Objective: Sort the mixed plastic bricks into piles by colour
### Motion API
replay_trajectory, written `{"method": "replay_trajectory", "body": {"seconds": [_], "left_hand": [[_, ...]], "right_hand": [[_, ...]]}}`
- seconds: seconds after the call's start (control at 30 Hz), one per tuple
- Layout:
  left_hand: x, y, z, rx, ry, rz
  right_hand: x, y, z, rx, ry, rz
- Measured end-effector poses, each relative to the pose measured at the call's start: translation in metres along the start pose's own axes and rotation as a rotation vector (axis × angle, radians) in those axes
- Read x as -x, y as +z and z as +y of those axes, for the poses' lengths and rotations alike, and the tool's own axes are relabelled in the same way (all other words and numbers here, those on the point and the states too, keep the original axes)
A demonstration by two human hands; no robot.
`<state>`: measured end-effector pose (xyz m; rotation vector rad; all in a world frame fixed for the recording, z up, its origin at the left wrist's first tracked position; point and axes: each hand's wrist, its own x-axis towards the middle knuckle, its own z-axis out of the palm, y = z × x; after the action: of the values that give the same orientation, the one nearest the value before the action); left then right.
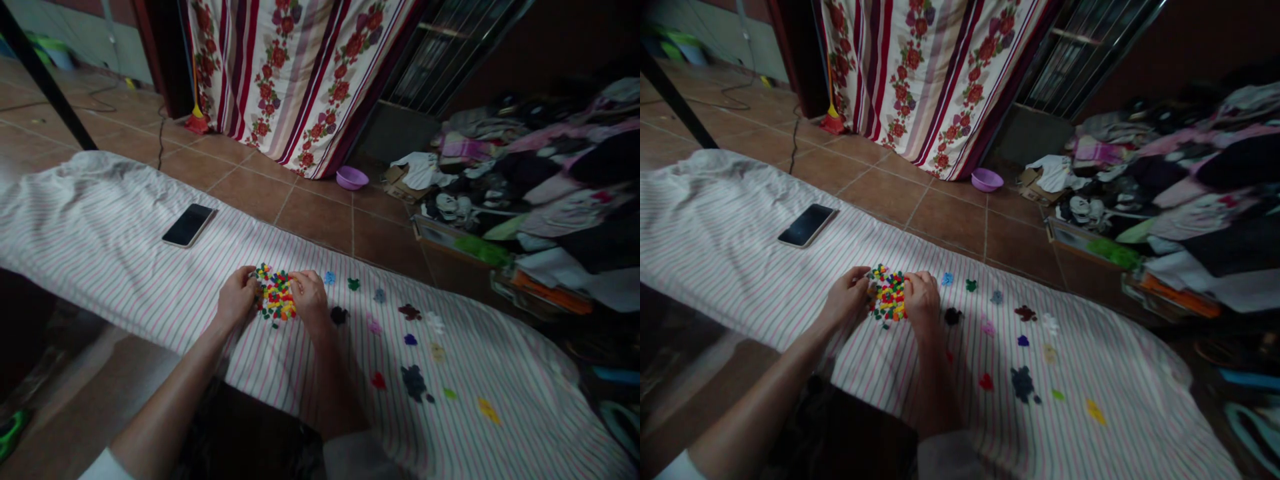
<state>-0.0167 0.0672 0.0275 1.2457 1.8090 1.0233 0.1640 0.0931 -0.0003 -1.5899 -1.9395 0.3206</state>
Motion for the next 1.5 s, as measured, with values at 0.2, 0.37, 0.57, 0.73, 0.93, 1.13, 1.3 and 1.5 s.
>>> {"method": "replay_trajectory", "body": {"seconds": [0.2,0.37,0.57,0.73,0.93,1.13,1.3,1.5], "left_hand": [[0.001,-0.002,0.006,-0.107,0.004,-0.04],[0.001,-0.002,0.007,-0.116,-0.005,-0.052],[0.001,-0.001,0.006,-0.101,-0.014,-0.061],[0.001,-0.001,0.007,-0.105,-0.014,-0.066],[0.002,-0.004,0.014,-0.15,-0.056,-0.079],[0.002,-0.005,0.018,-0.166,-0.062,-0.102],[0.002,-0.006,0.017,-0.188,-0.056,-0.094],[0.001,-0.006,0.013,-0.182,-0.046,-0.08]], "right_hand": [[0.002,0.007,-0.016,0.118,-0.001,0.051],[0.0,0.011,-0.02,0.156,0.018,0.063],[-0.005,0.016,-0.026,0.154,0.094,0.088],[-0.008,0.016,-0.029,0.192,0.146,0.085],[-0.012,0.017,-0.028,0.209,0.185,0.098],[-0.015,0.017,-0.031,0.228,0.194,0.095],[-0.018,0.01,-0.034,0.123,0.242,0.131],[-0.013,-0.005,-0.03,-0.099,0.246,0.111]]}}
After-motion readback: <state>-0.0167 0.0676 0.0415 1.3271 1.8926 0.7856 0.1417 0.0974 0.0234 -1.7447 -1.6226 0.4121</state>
